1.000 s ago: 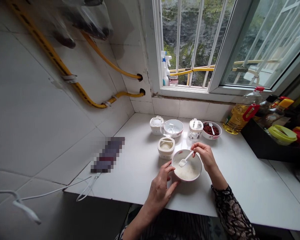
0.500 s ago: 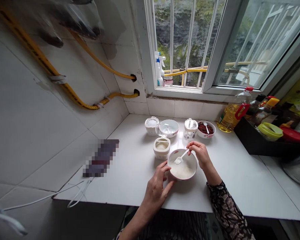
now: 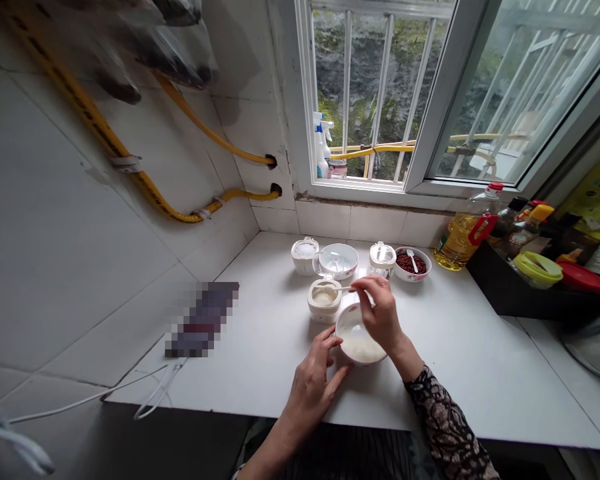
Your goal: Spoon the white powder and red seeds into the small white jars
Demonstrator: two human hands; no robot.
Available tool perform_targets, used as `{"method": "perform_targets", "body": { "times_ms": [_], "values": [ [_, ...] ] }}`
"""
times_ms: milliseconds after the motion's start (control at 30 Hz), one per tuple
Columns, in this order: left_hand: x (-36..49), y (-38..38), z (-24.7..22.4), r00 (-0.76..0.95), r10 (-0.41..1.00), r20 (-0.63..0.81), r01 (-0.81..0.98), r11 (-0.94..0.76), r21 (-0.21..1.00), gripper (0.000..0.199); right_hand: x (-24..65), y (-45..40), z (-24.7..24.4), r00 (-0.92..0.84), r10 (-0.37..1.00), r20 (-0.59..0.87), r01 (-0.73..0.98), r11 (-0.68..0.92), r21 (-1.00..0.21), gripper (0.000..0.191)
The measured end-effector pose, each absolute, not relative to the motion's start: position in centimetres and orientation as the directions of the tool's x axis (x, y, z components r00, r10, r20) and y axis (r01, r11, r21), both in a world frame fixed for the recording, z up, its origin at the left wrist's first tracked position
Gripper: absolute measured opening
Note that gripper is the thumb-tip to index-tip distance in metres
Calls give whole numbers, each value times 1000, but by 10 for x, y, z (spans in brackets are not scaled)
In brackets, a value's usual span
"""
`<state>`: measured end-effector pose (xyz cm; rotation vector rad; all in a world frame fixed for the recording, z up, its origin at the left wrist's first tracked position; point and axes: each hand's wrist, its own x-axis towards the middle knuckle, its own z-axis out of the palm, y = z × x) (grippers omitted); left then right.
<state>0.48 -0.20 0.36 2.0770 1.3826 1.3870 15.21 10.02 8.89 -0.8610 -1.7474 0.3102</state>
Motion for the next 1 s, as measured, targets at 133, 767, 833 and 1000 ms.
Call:
{"method": "perform_targets", "body": {
  "times_ms": [133, 767, 833, 1000],
  "values": [
    [5, -2, 3, 75, 832, 550, 556, -493, 670, 43, 152, 95, 91, -324, 513, 795, 458, 820, -343, 19],
    [2, -4, 6, 84, 829, 553, 568, -496, 657, 37, 182, 97, 78, -394, 734, 552, 532, 673, -514, 18],
    [2, -4, 6, 87, 831, 549, 573, -492, 655, 38, 186, 98, 79, -301, 772, 560, 540, 622, -567, 17],
    [2, -4, 6, 92, 833, 545, 569, -493, 658, 38, 188, 96, 86, -173, 873, 456, 466, 480, -743, 17]
  ]
}}
